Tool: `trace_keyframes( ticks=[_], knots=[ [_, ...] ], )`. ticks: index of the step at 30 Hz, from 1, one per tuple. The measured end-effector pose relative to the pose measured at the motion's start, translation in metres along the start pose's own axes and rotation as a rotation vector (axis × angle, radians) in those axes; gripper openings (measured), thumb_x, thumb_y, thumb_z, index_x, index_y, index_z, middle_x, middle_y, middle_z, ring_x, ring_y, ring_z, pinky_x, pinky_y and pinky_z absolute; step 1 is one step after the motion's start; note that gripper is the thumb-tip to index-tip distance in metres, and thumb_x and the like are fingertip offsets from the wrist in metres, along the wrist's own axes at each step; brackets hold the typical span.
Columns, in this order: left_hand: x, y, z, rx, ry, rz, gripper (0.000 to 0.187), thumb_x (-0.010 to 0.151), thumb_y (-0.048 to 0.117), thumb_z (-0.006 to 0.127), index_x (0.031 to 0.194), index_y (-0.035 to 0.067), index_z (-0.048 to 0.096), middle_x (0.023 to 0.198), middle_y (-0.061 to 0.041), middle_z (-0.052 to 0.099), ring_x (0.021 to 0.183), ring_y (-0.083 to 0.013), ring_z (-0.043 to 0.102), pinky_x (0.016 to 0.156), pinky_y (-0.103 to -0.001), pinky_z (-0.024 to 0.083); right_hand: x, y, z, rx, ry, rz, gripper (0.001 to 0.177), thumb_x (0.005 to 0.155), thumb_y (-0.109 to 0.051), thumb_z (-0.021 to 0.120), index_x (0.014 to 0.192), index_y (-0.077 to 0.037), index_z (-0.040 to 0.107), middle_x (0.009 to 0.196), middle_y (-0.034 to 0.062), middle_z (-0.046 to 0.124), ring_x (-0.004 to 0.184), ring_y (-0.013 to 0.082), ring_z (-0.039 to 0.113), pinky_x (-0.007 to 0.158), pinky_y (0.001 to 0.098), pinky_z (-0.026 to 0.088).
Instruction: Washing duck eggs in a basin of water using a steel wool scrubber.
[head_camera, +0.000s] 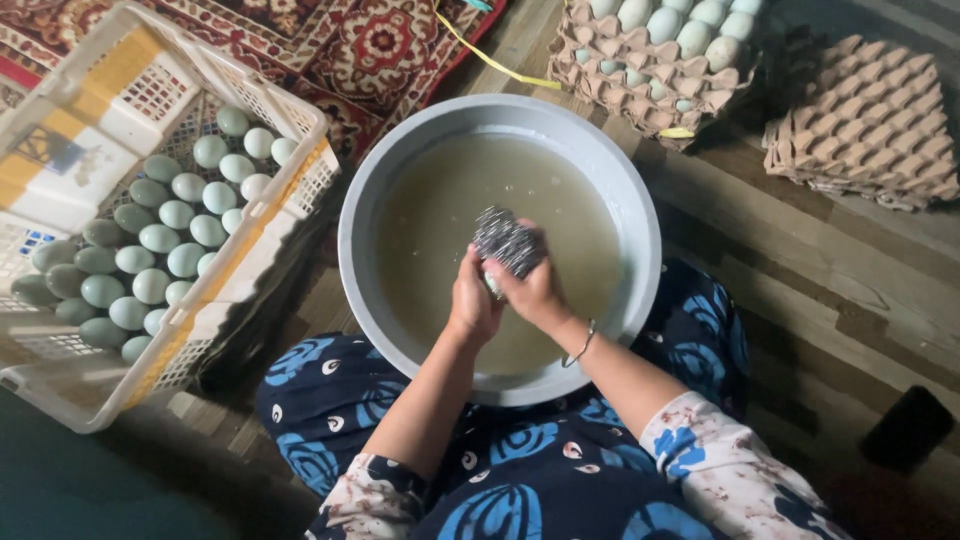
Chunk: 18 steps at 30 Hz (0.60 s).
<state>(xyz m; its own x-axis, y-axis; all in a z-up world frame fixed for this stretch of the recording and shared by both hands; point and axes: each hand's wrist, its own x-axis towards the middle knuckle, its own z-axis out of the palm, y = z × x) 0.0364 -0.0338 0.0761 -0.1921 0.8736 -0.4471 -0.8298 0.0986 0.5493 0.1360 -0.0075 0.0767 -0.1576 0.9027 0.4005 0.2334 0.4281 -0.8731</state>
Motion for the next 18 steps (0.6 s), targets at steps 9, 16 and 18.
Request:
trace_keyframes(
  ticks=[9, 16, 18],
  knots=[
    [0.013, -0.006, -0.012, -0.183, -0.073, -0.123, 0.054, 0.1, 0.057, 0.053, 0.094, 0.007, 0.071, 0.091, -0.021, 0.076, 0.075, -0.0299, 0.074, 0.063, -0.041, 0.062, -0.014, -0.01, 0.004, -0.072, -0.052, -0.17, 0.078, 0.078, -0.026, 0.088, 0.139, -0.001, 0.047, 0.117, 0.0257, 0.061, 0.108, 0.0476, 0.063, 0.09, 0.0544, 0.055],
    [0.017, -0.016, -0.017, -0.074, -0.102, -0.276, 0.052, 0.1, 0.064, 0.043, 0.088, 0.017, 0.06, 0.075, -0.009, 0.071, 0.062, -0.0272, 0.067, 0.046, -0.033, 0.046, 0.006, -0.035, -0.02, -0.003, 0.045, 0.11, 0.03, 0.095, -0.026, 0.074, 0.11, -0.001, 0.069, 0.09, 0.0131, 0.076, 0.08, 0.0229, 0.074, 0.074, 0.0356, 0.06],
    [0.002, 0.006, 0.001, -0.136, -0.083, -0.256, 0.049, 0.099, 0.059, 0.05, 0.077, 0.017, 0.06, 0.077, -0.012, 0.073, 0.061, -0.0261, 0.065, 0.053, -0.035, 0.051, -0.016, -0.017, 0.002, -0.138, -0.039, -0.155, 0.076, 0.074, -0.029, 0.089, 0.135, -0.003, 0.052, 0.12, 0.0223, 0.065, 0.109, 0.0419, 0.067, 0.092, 0.0493, 0.057]
  ],
)
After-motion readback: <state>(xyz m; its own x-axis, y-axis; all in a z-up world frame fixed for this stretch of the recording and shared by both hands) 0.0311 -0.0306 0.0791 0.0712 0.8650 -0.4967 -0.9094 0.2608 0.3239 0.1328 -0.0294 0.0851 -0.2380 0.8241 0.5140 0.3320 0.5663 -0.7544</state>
